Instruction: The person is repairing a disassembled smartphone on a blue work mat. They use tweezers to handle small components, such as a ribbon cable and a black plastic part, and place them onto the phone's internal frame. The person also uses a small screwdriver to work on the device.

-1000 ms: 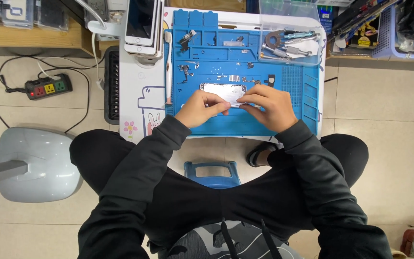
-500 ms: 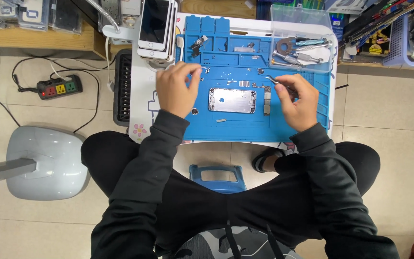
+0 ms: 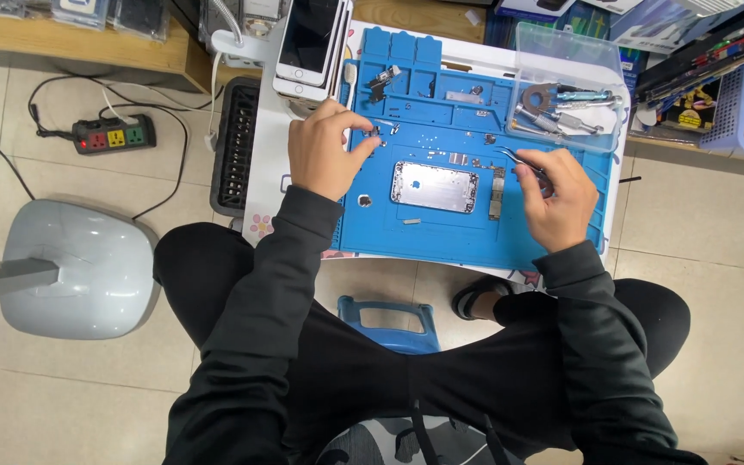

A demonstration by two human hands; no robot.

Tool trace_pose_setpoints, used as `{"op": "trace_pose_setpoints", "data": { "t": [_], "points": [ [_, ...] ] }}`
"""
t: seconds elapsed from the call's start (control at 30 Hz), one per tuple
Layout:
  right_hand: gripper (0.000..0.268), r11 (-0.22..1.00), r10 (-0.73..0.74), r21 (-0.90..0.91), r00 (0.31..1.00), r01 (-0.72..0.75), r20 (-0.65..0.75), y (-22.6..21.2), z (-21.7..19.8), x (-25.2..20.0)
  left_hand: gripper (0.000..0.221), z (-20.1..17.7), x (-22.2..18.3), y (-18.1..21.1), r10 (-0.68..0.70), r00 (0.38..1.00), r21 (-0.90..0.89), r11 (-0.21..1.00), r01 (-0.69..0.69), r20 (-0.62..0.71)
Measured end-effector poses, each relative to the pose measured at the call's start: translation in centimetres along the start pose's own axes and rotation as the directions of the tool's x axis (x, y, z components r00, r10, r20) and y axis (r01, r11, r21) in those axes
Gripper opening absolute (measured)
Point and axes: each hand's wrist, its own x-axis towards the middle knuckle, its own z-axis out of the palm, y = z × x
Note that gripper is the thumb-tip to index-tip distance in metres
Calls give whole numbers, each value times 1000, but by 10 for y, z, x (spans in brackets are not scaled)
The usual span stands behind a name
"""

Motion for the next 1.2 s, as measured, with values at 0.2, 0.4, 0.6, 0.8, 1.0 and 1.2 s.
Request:
{"op": "trace_pose_setpoints", "data": {
  "t": [0.2, 0.4, 0.6, 0.8, 1.0, 1.2],
  "points": [
    [12, 998, -44, -34, 999, 45, 16, 0, 5, -4, 6, 12, -4, -19, -7, 989, 126, 992, -12, 146],
    [11, 992, -67, -101, 996, 73, 63, -4, 7, -6, 11, 23, -24, -19, 7, 884, 260, 955, -146, 467],
    [11, 986, -52, -155, 995, 64, 81, -5, 4, -3, 14, 39, -29, -24, -64, 818, 329, 931, -157, 571],
    [11, 984, -33, -169, 995, 48, 91, -10, 5, -2, 7, 48, -33, -31, -88, 812, 354, 923, -152, 577],
    [11, 983, -26, -178, 997, 39, 72, -14, 2, -1, 7, 16, -26, -3, -49, 810, 339, 922, -188, 584],
    [11, 980, 1, -198, 999, 8, 46, -9, -3, -3, 7, -16, -15, -13, -78, 927, 493, 862, -123, 367]
  ]
}}
